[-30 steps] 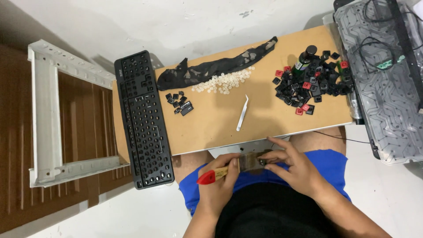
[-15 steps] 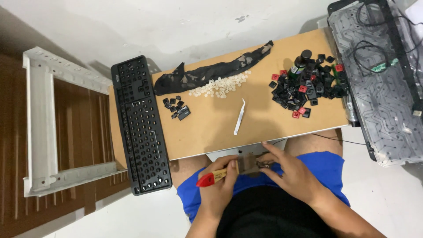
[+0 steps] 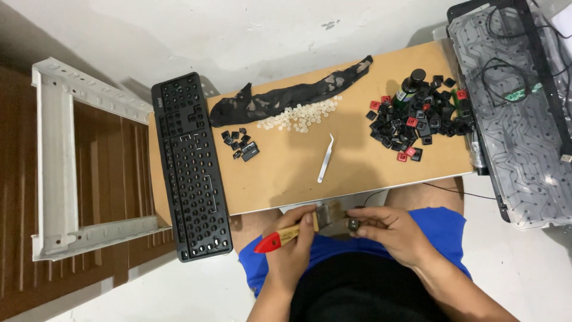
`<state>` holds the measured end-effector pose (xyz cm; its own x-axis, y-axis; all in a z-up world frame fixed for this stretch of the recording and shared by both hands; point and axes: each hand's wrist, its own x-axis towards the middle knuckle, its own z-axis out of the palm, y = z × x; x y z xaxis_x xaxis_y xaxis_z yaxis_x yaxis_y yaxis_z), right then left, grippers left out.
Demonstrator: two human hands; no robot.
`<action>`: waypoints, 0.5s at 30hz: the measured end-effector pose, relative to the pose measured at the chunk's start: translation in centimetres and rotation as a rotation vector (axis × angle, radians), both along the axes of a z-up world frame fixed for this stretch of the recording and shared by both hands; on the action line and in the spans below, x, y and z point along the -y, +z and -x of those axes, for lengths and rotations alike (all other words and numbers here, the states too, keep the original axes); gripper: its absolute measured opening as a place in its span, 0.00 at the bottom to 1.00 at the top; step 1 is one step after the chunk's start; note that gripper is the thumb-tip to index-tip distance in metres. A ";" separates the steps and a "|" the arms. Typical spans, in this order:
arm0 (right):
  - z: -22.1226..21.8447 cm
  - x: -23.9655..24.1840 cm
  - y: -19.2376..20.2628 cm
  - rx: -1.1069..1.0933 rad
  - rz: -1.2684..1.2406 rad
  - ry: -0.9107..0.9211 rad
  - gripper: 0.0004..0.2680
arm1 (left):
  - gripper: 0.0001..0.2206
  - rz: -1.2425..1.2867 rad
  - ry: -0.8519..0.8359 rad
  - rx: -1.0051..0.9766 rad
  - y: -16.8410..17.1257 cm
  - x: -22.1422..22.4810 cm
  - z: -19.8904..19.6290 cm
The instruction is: Cleaning individual keyboard keycaps using a paintbrush at a workbench.
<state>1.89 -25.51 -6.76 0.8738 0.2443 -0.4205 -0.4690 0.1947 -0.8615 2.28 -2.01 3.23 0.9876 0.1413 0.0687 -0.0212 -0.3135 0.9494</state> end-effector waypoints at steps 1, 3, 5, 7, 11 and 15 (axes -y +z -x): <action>-0.1 -0.2 -0.6 0.001 -0.002 0.001 0.16 | 0.11 -0.002 0.001 0.001 0.3 0.0 0.2; 0.2 -0.2 -1.6 0.014 -0.122 -0.047 0.13 | 0.09 0.212 -0.128 0.129 0.9 0.4 0.8; 0.3 -0.4 -1.4 -0.017 -0.127 -0.069 0.12 | 0.10 0.160 -0.158 0.068 0.5 0.4 0.6; 0.3 -0.5 -1.6 -0.051 -0.137 -0.081 0.10 | 0.10 0.104 -0.178 0.003 0.7 0.3 0.8; 0.6 -0.2 -2.7 -0.121 -0.297 -0.154 0.06 | 0.09 0.049 -0.135 0.056 2.1 0.5 0.7; 0.0 -0.3 -2.6 -0.159 -0.302 -0.121 0.05 | 0.11 0.037 -0.057 0.007 0.9 -0.1 0.3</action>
<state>1.84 -25.22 -9.32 0.8336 0.2771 -0.4778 -0.5503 0.4917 -0.6748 2.01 -1.91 4.16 0.9936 0.0876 0.0715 -0.0448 -0.2759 0.9601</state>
